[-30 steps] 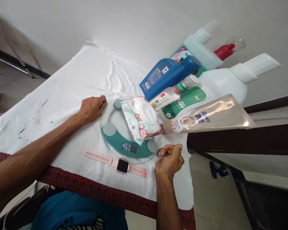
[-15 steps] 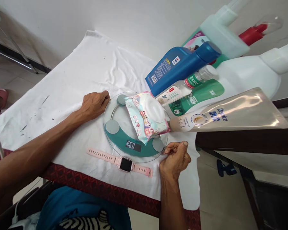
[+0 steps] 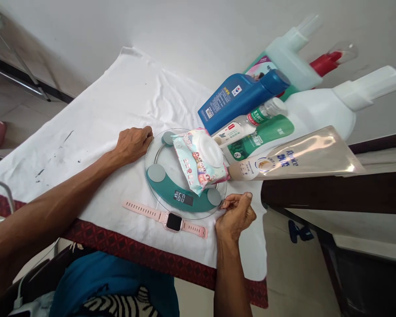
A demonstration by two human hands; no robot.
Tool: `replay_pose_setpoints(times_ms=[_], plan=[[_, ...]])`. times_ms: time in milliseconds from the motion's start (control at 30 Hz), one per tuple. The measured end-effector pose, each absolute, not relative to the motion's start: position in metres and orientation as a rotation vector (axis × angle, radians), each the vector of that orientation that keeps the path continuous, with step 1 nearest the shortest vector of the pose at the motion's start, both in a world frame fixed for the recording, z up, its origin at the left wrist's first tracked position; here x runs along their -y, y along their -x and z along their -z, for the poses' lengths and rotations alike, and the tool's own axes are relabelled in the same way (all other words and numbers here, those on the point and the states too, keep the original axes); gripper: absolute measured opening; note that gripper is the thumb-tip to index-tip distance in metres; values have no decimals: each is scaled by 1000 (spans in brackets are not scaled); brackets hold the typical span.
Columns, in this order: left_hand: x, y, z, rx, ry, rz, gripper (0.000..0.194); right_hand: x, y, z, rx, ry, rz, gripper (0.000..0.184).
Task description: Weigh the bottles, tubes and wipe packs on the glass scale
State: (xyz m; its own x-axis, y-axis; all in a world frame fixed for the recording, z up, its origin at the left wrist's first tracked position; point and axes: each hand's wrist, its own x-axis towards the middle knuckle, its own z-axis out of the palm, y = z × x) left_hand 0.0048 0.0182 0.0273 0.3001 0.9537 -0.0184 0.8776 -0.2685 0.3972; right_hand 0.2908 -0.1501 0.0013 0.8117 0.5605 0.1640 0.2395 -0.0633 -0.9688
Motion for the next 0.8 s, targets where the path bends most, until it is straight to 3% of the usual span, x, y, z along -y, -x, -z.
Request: replay_pose_setpoints(times_ms=[300,467,500,633,700,800], plan=[[-18,-2,-26,-1640,-2231,-311,29,152,-290,1,620,1677,-312,61],[-14,-1,-26,-1660,-2221,-288,29,161,-270,-43,907,1725,-6,48],[-13,-1,-27,-1654,-2215,-283,29,157,-265,-55,1043,1721,28,52],[-9,-1,-32,-1617,-2178,-262,28,113,-244,-86,1529,1806,-21,108],[-8,0,-33,-1606,-2174,-279,27,87,-239,-89,1607,1928,-122,106],[-8,0,-32,-1573,-2162,-316,25,66,-241,-90,1601,2096,-280,86]])
